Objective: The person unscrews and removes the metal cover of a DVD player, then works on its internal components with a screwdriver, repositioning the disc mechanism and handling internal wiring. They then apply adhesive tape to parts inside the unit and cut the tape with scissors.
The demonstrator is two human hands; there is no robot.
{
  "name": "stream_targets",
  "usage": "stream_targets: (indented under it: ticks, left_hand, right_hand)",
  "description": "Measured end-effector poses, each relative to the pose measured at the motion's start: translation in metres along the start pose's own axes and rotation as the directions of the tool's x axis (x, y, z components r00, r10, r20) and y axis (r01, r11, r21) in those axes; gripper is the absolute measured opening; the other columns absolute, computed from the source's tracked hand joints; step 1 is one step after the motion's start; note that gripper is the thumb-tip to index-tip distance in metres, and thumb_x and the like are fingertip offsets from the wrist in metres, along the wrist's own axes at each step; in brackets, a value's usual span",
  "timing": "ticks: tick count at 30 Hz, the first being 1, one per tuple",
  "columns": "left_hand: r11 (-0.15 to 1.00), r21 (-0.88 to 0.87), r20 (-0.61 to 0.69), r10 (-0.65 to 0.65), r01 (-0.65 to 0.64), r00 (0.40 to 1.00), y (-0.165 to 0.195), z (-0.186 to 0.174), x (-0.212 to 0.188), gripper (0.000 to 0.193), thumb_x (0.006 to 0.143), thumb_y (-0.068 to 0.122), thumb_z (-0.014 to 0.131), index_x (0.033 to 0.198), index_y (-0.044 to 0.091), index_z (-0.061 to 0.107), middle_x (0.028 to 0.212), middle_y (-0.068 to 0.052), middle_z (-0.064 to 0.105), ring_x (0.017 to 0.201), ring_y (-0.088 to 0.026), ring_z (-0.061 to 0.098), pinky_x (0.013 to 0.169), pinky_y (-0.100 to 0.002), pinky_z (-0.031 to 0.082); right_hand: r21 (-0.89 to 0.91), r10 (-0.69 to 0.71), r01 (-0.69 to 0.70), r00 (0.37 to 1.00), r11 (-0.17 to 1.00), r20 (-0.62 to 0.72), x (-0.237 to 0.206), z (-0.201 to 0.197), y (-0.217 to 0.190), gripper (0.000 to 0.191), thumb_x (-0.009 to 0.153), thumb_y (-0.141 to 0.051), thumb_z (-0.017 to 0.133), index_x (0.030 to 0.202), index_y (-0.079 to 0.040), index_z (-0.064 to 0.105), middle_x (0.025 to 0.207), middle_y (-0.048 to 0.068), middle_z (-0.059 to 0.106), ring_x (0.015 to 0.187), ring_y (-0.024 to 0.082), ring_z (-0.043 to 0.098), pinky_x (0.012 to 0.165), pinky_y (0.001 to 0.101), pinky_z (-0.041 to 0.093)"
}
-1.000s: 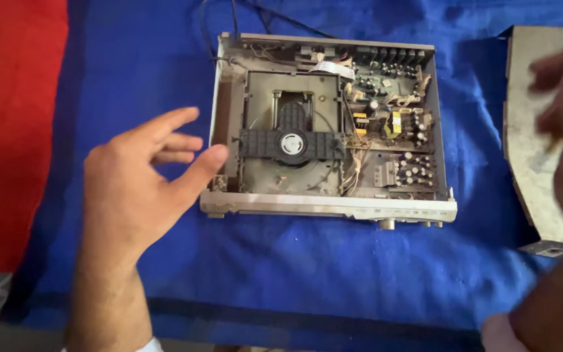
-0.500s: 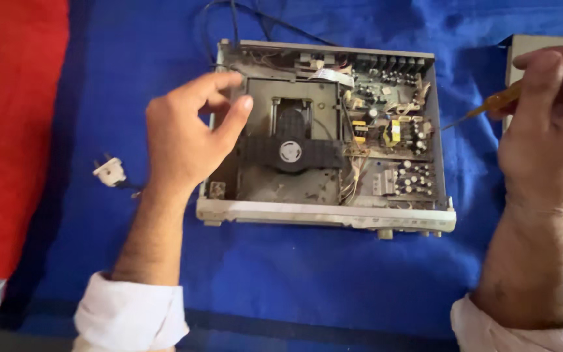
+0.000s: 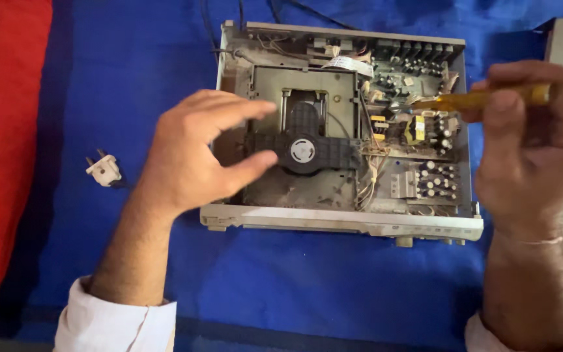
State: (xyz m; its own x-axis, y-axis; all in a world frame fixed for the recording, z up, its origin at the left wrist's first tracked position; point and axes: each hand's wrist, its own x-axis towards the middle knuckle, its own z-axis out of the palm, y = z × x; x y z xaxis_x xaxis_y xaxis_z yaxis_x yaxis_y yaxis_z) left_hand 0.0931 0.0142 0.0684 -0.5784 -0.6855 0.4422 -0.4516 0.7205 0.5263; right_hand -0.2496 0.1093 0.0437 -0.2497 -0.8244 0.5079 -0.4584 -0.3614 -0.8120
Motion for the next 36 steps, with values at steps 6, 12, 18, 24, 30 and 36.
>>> stream_targets:
  ticks: [6,12,18,24,30,36]
  left_hand:
    - [0.998,0.06,0.102,0.016,-0.022,0.995,0.0,0.012,-0.001,0.05,0.076,0.032,0.089,0.119,0.01,0.075,0.118,-0.006,0.073,0.119,-0.026,0.064,0.102,-0.042,0.046]
    - [0.994,0.105,0.131,-0.008,-0.006,0.991,0.001,0.022,-0.003,0.053,0.075,0.035,0.088,0.119,0.009,0.076,0.121,-0.004,0.071,0.123,-0.024,0.059,0.102,-0.043,0.041]
    - [0.99,0.139,0.099,-0.001,-0.012,0.995,0.0,0.029,-0.004,0.055,0.076,0.036,0.088,0.12,0.005,0.075,0.125,-0.004,0.069,0.125,-0.025,0.057,0.104,-0.044,0.04]
    - [0.989,0.149,0.102,-0.01,-0.005,0.995,-0.001,0.029,-0.005,0.057,0.074,0.038,0.089,0.118,0.004,0.076,0.125,-0.004,0.069,0.124,-0.025,0.058,0.105,-0.045,0.04]
    - [0.988,0.155,0.1,-0.017,0.001,0.995,-0.001,0.03,-0.005,0.056,0.074,0.041,0.09,0.113,0.003,0.077,0.123,-0.004,0.071,0.123,-0.023,0.059,0.104,-0.045,0.041]
    - [0.99,0.141,0.113,-0.018,0.002,0.993,-0.003,0.032,-0.005,0.054,0.074,0.04,0.091,0.112,0.004,0.077,0.124,-0.004,0.071,0.123,-0.023,0.059,0.103,-0.044,0.042]
  right_hand:
    - [-0.045,-0.018,0.02,0.999,0.999,0.042,0.0,0.01,0.0,0.027,0.122,-0.022,0.065,0.13,0.004,0.06,0.113,0.01,0.071,0.099,0.012,0.069,0.088,0.0217,0.056]
    - [-0.07,-0.014,0.019,0.998,0.997,0.066,-0.005,0.011,0.005,0.027,0.124,-0.022,0.064,0.13,0.003,0.059,0.114,0.01,0.07,0.099,0.012,0.068,0.089,0.0217,0.055]
    - [0.036,-0.022,0.02,0.998,0.999,0.054,-0.004,0.017,0.008,0.029,0.124,-0.027,0.063,0.132,0.0,0.055,0.113,0.009,0.069,0.101,0.014,0.072,0.091,0.0247,0.062]
    - [-0.014,0.028,-0.027,0.999,1.0,0.036,-0.005,0.012,0.009,0.028,0.126,-0.025,0.061,0.139,-0.001,0.054,0.115,0.008,0.065,0.102,0.013,0.068,0.093,0.0235,0.059]
    - [-0.085,0.041,-0.036,0.997,0.996,0.062,-0.006,0.003,0.02,0.027,0.127,-0.022,0.06,0.14,0.0,0.054,0.115,0.006,0.063,0.101,0.01,0.064,0.093,0.0199,0.054]
    - [-0.125,0.063,-0.054,0.996,0.991,0.068,0.0,0.005,0.013,0.023,0.127,-0.019,0.06,0.139,0.001,0.055,0.116,0.005,0.063,0.106,0.009,0.064,0.095,0.0195,0.054]
